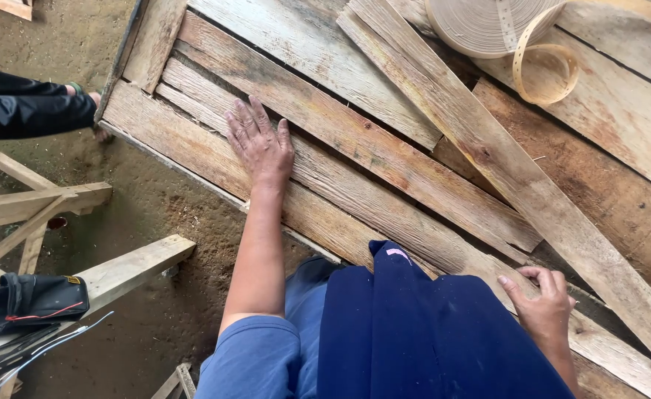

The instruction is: The person uses a red utility knife to trim a wooden plank and then arranges multiple planks on a wooden surface. They repeatedly pick up, position, and adjust the planks to fit them together.

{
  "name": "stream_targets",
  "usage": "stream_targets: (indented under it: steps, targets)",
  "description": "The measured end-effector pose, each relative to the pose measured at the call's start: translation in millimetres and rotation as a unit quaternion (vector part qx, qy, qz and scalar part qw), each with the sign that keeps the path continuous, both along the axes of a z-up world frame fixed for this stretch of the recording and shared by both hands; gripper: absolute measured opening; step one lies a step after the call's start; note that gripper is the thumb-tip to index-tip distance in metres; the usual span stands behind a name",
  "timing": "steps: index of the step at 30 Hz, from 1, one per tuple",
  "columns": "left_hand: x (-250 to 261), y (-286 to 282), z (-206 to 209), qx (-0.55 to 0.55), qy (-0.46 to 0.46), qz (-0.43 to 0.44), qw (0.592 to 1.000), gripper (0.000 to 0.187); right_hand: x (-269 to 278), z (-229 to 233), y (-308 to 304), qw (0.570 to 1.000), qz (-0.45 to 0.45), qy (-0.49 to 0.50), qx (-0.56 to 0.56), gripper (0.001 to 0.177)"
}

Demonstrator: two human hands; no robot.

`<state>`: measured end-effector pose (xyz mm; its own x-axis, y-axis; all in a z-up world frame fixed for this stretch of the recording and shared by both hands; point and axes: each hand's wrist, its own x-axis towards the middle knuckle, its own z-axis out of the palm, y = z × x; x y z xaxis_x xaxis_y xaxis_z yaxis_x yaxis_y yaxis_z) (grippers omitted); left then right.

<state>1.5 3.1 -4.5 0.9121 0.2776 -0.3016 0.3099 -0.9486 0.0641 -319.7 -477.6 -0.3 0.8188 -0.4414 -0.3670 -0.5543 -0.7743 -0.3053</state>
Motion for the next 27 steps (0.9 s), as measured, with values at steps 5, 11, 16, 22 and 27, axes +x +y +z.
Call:
stream_targets:
  steps: [5, 11, 16, 22, 27]
  targets:
    - [-2, 0, 4, -0.016, -0.018, -0.008, 1.000, 0.067, -1, -4, 0, 1.000, -0.007, 0.000, 0.002, 0.046]
    - [-2, 6, -11, -0.023, -0.045, -0.020, 0.999, 0.061, 1, 3, 7, 1.000, -0.011, -0.020, 0.013, 0.043]
    - [-3, 12, -36, 0.001, -0.173, -0.048, 0.984, 0.072, 5, 10, 14, 0.991, 0.027, -0.129, 0.000, 0.041]
    - [-2, 12, -28, -0.003, -0.165, -0.058, 0.985, 0.069, 0, -2, 13, 0.983, 0.047, -0.174, -0.049, 0.041]
    - [-3, 9, -17, -0.036, -0.161, -0.062, 0.984, 0.067, -7, -2, -2, 0.967, 0.037, -0.221, -0.121, 0.037]
